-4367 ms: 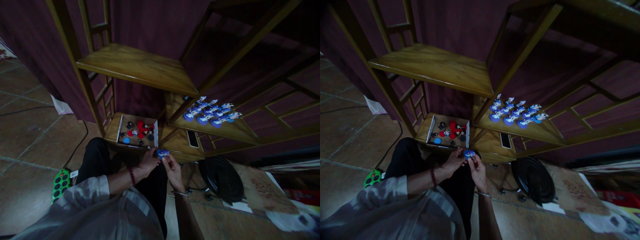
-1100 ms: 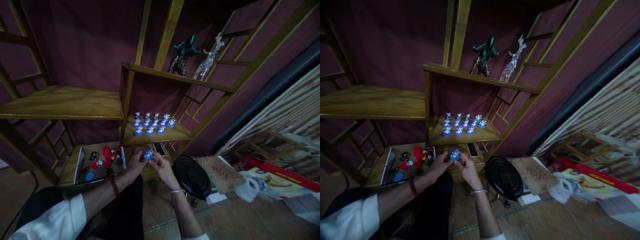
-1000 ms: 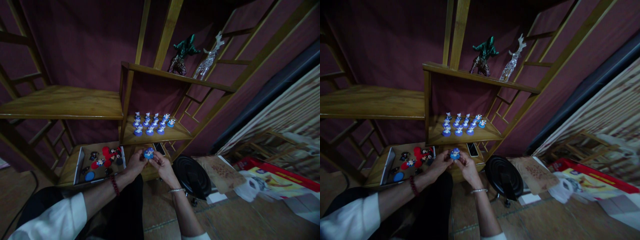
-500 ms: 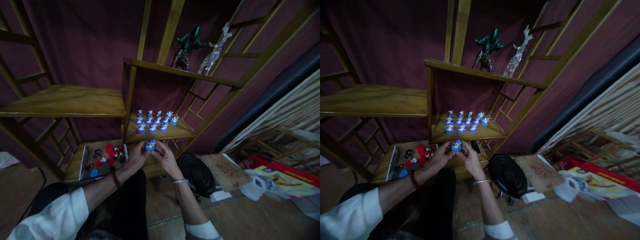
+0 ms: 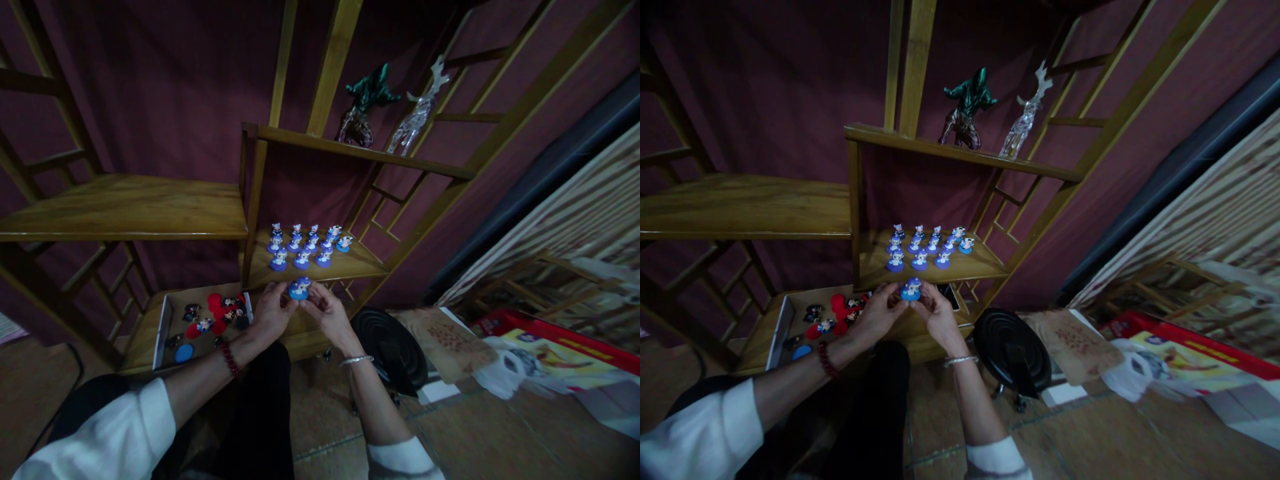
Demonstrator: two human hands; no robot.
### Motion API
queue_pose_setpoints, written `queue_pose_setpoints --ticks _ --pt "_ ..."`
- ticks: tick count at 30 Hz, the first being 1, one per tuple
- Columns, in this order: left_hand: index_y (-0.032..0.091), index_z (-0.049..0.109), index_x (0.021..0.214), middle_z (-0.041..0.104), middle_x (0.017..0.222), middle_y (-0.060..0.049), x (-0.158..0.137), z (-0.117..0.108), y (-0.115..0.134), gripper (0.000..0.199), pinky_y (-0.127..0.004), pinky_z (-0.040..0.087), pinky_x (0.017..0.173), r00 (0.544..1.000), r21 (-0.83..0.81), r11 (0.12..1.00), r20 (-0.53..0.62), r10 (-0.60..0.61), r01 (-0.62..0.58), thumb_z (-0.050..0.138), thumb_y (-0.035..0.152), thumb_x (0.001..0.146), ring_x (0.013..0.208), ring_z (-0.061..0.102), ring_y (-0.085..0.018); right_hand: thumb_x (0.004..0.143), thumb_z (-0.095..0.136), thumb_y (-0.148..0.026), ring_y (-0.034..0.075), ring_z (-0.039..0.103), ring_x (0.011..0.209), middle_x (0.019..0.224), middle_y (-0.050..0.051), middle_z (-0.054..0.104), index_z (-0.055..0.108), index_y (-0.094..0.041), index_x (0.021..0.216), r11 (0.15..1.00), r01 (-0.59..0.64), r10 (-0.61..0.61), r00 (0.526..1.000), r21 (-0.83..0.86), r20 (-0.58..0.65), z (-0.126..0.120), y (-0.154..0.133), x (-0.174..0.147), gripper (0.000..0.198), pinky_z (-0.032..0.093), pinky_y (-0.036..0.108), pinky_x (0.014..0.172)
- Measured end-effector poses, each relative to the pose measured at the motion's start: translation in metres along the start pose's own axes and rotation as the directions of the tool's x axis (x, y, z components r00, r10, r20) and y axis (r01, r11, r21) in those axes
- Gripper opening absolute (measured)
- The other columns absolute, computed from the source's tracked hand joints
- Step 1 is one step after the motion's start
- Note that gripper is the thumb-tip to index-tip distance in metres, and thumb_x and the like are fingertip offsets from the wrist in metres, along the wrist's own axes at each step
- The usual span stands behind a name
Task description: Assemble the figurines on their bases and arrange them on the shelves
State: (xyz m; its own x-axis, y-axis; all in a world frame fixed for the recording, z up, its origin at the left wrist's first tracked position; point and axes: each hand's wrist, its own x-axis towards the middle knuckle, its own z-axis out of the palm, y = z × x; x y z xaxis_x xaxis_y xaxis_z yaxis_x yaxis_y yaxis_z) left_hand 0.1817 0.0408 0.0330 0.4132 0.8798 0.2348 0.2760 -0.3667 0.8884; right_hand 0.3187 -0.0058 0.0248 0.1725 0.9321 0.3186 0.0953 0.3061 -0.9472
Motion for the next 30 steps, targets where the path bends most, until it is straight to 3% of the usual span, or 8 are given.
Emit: queue_pose_setpoints --ticks 7,18,30 --pt "0.016 0.058 0.101 0.054 0.089 -0.004 0.006 0.014 0.006 0.027 -0.029 0.045 0.076 0.997 0.062 0.995 0.013 0.078 -0.079 0.053 0.016 0.075 0.077 0.053 -0.015 0.061 0.074 -0.035 0.018 0.063 0.087 0.093 0.001 0.068 0.065 -0.024 0.095 0.999 -0.05 0.05 0.998 -0.006 -0.032 -0.017 -0.003 0.002 0.036 0.047 0.036 0.088" --pt "0.018 0.055 0.107 0.056 0.1 -0.005 0.015 0.038 0.022 0.036 -0.028 0.047 0.078 0.995 0.002 0.997 0.063 0.073 -0.073 0.048 0.007 0.073 0.075 0.055 -0.012 0.058 0.076 -0.035 0.018 0.063 0.083 0.09 0.003 0.069 0.065 -0.022 0.094 0.997 -0.056 0.051 0.992 -0.044 -0.117 -0.054 0.0 0.004 0.04 0.048 0.037 0.085" --pt "0.017 0.054 0.111 0.055 0.116 -0.008 0.027 0.063 0.032 0.045 -0.033 0.039 0.097 0.958 0.004 0.962 0.086 0.273 -0.274 0.043 0.001 0.071 0.107 0.051 -0.018 0.058 0.074 -0.036 0.015 0.061 0.073 0.082 0.002 0.067 0.064 -0.019 0.098 0.984 -0.084 0.043 0.969 -0.159 -0.245 -0.094 0.004 0.02 0.045 0.048 0.032 0.076"
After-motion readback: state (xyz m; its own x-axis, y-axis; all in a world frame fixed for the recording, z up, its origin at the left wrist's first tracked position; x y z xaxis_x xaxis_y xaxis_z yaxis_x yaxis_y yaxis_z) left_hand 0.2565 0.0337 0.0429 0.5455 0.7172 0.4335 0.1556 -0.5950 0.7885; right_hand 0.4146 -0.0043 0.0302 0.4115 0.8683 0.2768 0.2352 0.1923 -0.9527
